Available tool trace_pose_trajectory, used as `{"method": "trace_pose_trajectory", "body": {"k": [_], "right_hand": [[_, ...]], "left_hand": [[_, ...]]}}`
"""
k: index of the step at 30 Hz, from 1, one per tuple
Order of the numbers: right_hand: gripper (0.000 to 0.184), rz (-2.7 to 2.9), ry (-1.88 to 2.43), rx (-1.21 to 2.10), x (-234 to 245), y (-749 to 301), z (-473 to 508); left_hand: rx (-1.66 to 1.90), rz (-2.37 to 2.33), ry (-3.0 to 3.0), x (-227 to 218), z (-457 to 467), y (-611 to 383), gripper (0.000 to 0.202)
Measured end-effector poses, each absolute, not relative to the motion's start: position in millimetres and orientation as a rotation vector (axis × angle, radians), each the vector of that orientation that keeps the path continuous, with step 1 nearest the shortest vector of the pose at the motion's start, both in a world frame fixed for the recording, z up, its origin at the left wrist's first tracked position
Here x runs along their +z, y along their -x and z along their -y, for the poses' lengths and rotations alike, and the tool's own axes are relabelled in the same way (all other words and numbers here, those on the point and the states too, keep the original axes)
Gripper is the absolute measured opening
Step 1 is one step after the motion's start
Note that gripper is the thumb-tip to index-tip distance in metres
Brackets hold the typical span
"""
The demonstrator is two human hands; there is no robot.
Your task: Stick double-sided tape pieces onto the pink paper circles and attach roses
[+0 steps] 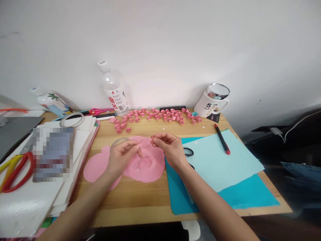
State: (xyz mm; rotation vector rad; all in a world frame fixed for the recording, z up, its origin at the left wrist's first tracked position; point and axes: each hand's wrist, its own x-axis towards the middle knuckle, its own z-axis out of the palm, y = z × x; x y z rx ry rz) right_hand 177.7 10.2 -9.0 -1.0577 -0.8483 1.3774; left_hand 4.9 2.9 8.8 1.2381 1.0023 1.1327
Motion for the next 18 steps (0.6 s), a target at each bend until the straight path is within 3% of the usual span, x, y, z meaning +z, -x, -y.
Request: {"method": "trace_pose_trajectory", "body": {"k": [18], "right_hand": [[0.021, 0.842, 1.113, 1.355, -7.5, -177.0, -9.0]], "left_hand": [[1.154, -1.092, -1.247, 1.2, -4.9, -2.0, 0.015]]}}
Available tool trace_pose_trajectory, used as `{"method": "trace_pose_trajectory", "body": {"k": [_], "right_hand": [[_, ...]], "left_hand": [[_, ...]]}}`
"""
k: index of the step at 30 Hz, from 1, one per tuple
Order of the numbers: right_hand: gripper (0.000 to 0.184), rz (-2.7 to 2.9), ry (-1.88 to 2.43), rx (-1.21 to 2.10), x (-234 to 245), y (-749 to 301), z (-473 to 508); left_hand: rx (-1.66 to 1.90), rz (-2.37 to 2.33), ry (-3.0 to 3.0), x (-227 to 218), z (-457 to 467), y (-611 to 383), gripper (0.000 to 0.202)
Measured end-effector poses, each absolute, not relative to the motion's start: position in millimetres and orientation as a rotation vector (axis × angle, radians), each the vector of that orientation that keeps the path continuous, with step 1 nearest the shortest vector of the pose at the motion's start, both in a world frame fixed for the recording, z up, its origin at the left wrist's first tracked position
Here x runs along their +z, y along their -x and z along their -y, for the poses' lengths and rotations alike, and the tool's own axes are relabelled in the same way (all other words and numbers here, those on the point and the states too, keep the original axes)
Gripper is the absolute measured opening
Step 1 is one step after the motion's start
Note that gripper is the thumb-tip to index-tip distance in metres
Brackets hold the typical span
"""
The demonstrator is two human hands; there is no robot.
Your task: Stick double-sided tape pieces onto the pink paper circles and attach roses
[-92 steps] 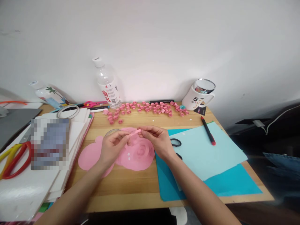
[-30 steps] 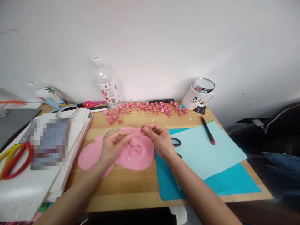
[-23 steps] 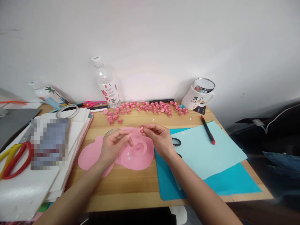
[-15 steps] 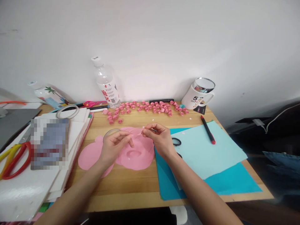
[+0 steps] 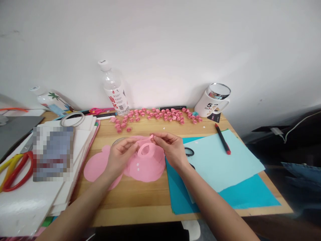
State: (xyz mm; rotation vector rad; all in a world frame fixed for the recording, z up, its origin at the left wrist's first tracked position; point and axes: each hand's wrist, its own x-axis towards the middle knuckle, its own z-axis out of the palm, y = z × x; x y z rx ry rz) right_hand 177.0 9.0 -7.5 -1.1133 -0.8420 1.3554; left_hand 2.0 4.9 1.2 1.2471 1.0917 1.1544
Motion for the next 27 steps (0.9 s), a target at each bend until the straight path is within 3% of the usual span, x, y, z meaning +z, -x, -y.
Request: {"method": "trace_pose_trajectory", "body": {"k": [27], "right_hand": [[0.017, 0.9, 1.101, 1.295, -5.9, -177.4, -8.6]], "left_hand": [[1.099, -0.946, -1.221, 10.2, -2.4, -2.2, 0.017]]}}
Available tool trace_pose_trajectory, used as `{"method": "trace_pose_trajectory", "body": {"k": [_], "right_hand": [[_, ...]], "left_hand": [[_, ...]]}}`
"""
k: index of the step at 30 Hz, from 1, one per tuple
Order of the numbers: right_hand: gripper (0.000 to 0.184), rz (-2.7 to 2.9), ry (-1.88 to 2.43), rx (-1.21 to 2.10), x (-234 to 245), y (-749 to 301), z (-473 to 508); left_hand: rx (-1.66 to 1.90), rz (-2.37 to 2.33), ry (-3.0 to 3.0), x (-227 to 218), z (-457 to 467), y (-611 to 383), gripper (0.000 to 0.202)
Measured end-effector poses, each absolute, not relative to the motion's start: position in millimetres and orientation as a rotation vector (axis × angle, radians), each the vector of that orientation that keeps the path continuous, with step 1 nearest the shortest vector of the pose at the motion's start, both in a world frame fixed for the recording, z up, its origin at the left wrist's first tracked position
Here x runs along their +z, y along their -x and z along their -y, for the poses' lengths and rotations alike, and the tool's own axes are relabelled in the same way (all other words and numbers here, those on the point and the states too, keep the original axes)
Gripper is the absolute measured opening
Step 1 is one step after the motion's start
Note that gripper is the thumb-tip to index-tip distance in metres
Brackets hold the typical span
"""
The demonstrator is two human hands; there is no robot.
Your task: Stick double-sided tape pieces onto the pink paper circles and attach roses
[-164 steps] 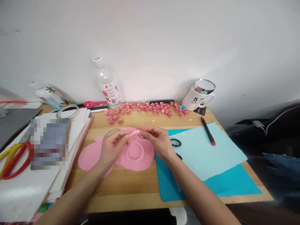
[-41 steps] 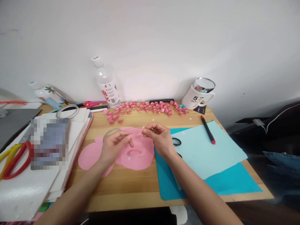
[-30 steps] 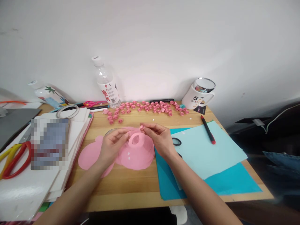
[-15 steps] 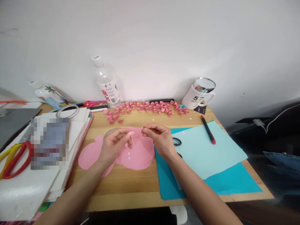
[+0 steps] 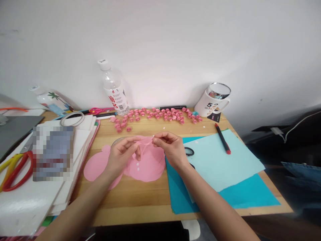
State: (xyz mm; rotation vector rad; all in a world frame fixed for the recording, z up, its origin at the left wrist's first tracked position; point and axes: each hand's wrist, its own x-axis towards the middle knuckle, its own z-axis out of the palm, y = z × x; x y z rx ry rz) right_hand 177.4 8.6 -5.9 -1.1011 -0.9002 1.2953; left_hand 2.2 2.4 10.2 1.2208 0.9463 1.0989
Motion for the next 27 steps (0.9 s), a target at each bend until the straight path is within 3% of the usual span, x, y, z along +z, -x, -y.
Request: {"method": "trace_pose_trajectory", "body": {"k": [7, 12, 16, 20, 27], "right_hand": [[0.016, 0.867, 1.121, 1.282, -5.1, -177.5, -9.1], [0.016, 0.945, 1.105, 1.293, -5.2, -176.2, -8.4], [0.015, 0.948, 1.095, 1.351, -6.1, -175.3, -7.3], [0.019, 0.896, 1.099, 1.401, -6.2, -174.7, -6.5], [0.015, 0.917, 1.077, 1.38, -5.6, -174.6, -6.8]], "left_hand": [[1.076, -0.931, -1.212, 11.2, -3.4, -3.0, 0.016], [0.93, -0.923, -1.175, 7.8, 0.4, -4.8, 0.032], [0.942, -1.04, -1.251, 5.5, 2.5, -5.7, 0.017], [0.994, -1.096, -1.283, 9.0, 2.3, -5.5, 0.031], [0.885, -1.04, -1.294, 12.3, 4.6, -5.8, 0.031]]}}
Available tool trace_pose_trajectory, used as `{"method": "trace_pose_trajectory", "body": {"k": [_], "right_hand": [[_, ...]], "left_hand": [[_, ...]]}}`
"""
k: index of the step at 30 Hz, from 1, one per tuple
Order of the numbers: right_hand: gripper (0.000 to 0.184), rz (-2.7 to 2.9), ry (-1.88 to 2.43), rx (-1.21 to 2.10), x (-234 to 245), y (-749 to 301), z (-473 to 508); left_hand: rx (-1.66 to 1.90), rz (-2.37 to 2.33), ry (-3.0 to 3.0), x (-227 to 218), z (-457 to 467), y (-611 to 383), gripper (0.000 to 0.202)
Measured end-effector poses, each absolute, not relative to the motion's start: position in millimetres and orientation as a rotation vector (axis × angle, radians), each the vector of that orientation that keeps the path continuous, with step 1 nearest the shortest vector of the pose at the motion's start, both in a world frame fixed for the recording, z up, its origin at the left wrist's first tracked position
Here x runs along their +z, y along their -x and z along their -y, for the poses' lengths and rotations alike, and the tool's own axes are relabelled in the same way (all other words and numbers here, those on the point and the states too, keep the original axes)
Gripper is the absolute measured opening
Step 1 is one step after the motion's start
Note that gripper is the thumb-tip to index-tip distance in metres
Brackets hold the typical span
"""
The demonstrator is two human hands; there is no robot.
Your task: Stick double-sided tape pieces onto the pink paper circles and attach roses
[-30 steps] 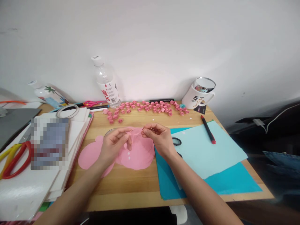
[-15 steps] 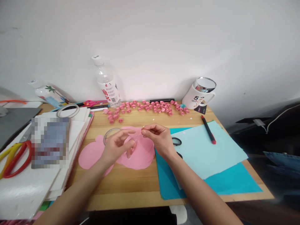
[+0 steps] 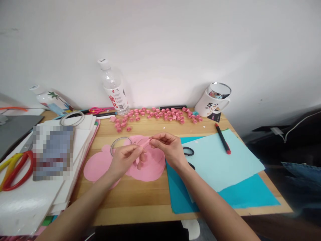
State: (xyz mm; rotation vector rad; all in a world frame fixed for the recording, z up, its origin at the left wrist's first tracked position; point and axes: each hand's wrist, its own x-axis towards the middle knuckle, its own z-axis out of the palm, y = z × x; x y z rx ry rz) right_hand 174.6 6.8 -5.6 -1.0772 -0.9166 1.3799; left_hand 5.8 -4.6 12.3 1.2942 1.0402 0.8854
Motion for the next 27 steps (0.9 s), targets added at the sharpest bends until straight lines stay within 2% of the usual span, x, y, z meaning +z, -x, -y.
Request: {"method": "trace_pose_trajectory", "body": {"k": [7, 11, 16, 27], "right_hand": [[0.013, 0.978, 1.014, 1.376, -5.9, -175.1, -7.1], [0.011, 0.943, 1.039, 1.373, -5.1, -174.6, -6.7], [0.018, 0.887, 1.07, 1.443, -3.6, -173.6, -6.0], [0.015, 0.95, 1.035, 1.376, -7.5, -175.3, -7.0]], "left_hand": [[0.868, -1.014, -1.365, 8.0, 2.6, -5.5, 0.033], [0.911, -1.045, -1.423, 9.1, 1.8, -5.5, 0.03], [0.921, -1.04, -1.422, 7.3, 1.9, -4.8, 0.028], [0.93, -1.038, -1.464, 7.3, 1.3, -4.9, 0.022]]}}
